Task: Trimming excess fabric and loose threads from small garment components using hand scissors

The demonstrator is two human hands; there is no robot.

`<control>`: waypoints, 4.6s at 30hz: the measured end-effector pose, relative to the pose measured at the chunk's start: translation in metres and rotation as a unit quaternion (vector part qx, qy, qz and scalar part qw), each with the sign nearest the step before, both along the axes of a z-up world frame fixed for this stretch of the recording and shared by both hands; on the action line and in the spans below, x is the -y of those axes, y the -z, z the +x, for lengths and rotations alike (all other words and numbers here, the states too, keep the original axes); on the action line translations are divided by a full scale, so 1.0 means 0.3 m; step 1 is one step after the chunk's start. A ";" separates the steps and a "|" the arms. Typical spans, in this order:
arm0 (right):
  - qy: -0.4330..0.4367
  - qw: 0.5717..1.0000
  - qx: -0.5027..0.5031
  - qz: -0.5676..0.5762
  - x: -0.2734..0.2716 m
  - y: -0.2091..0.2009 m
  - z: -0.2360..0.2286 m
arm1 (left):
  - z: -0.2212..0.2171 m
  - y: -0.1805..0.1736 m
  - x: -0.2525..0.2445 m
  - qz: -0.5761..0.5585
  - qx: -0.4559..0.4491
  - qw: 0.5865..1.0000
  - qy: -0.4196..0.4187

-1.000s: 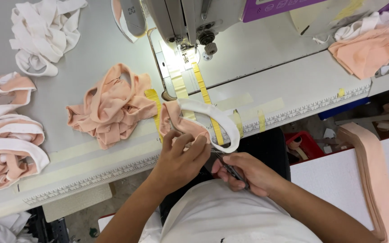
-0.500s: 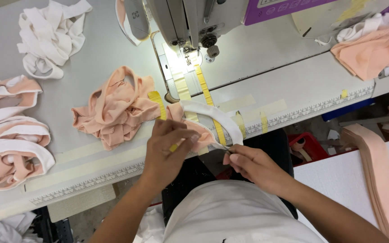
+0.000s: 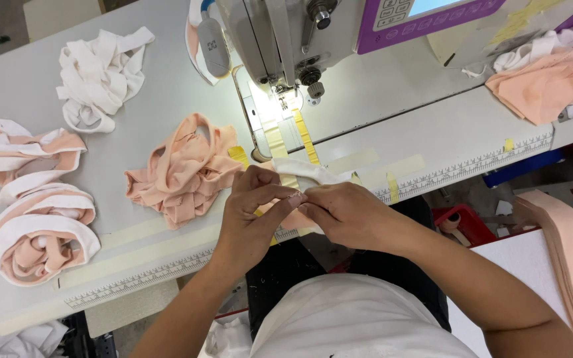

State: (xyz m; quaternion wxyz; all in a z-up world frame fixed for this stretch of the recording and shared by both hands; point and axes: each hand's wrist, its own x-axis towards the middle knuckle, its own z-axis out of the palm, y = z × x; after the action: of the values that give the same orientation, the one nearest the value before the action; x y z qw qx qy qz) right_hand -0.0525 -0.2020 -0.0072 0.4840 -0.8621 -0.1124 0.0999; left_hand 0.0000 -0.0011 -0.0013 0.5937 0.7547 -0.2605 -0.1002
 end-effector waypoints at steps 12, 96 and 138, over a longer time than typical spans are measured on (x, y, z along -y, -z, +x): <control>0.172 0.983 0.005 0.072 0.064 0.068 -0.131 | 0.020 0.091 -0.179 0.204 0.342 0.917 -0.033; 0.064 0.963 0.142 0.219 0.111 0.029 -0.013 | -0.002 -0.008 -0.046 -0.057 -0.269 0.950 0.146; 0.187 0.928 0.256 -0.196 0.034 0.022 -0.189 | -0.050 0.035 0.090 -0.075 -0.166 0.981 0.064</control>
State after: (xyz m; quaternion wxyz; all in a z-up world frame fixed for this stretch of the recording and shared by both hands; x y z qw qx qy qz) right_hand -0.1091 -0.2122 -0.0136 0.2699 -0.9414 -0.0475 -0.1967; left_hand -0.0151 -0.0282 -0.0118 0.6762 0.6625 -0.2134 -0.2417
